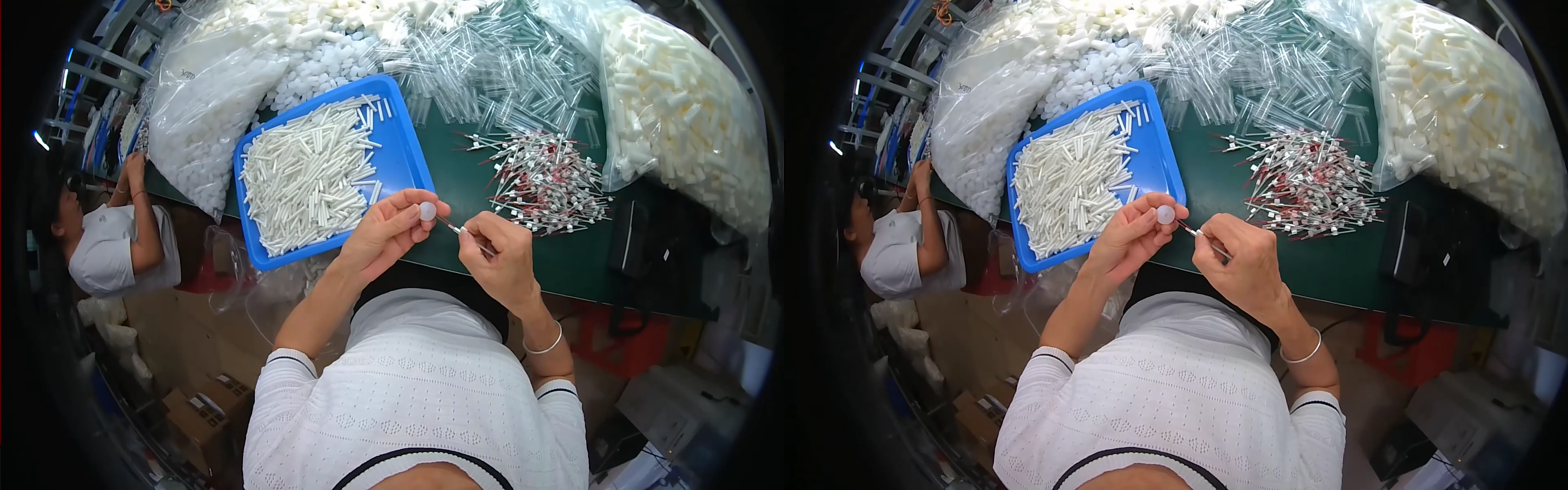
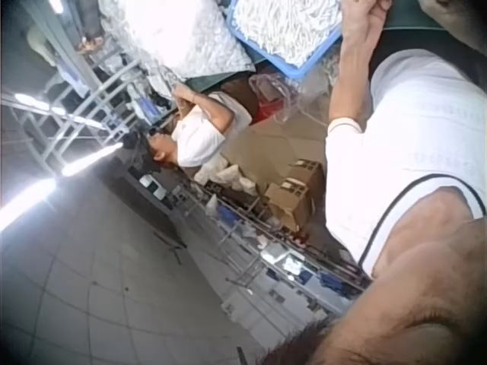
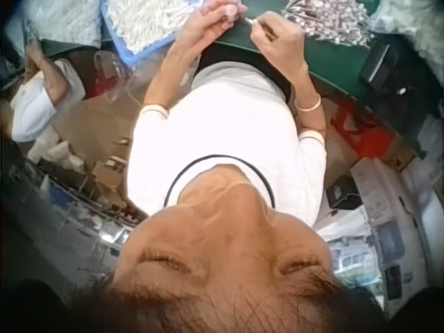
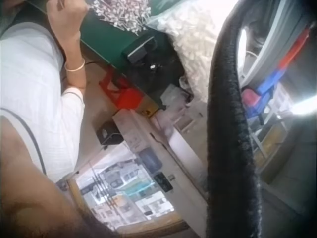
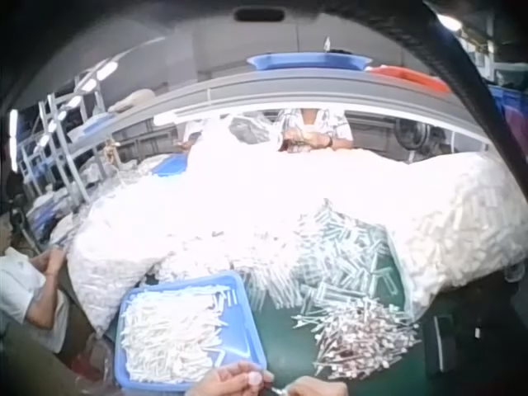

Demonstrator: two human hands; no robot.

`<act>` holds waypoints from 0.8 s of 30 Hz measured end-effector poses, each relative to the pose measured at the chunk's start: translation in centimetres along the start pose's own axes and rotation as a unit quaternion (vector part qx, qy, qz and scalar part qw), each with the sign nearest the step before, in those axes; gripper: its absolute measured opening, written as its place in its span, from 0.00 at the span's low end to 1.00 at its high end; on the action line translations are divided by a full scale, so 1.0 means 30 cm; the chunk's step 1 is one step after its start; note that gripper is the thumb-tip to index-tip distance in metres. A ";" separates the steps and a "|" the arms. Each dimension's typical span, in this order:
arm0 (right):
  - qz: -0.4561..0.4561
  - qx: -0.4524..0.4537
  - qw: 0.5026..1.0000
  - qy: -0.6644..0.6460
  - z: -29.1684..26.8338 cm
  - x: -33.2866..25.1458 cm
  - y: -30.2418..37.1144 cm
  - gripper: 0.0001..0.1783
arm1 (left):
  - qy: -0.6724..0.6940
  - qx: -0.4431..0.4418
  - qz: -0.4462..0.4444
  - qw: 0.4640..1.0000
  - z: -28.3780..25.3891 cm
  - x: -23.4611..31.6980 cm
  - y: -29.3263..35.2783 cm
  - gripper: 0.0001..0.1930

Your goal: Assembling small white plastic components by inserting thin rods into cylindrical caps at a factory workbench.

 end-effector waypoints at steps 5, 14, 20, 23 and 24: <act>0.009 -0.012 1.000 -0.003 0.008 0.005 0.000 0.05 | 0.004 -0.010 0.019 1.000 -0.013 -0.001 -0.003 0.15; 0.023 -0.012 1.000 -0.005 0.014 0.020 -0.002 0.05 | 0.011 -0.018 0.010 1.000 -0.028 -0.004 -0.003 0.15; 0.022 -0.026 0.999 0.000 0.019 0.006 -0.004 0.05 | -0.101 0.015 0.084 0.991 -0.022 0.016 0.015 0.15; 0.000 -0.017 1.000 0.008 0.023 -0.016 -0.003 0.03 | -0.167 0.034 0.129 0.977 -0.007 0.024 0.029 0.15; -0.013 -0.018 1.000 0.000 0.027 -0.024 -0.003 0.03 | -0.167 0.033 0.127 0.977 -0.004 0.017 0.031 0.15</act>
Point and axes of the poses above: each hand's wrist, its own y-axis away from the middle knuckle, its own z-axis out of the palm, x = y × z, the point moved 6 cm from there along -y, towards the middle knuckle, and after that the axes turned 11 degrees about x, right-handed, at the moved point
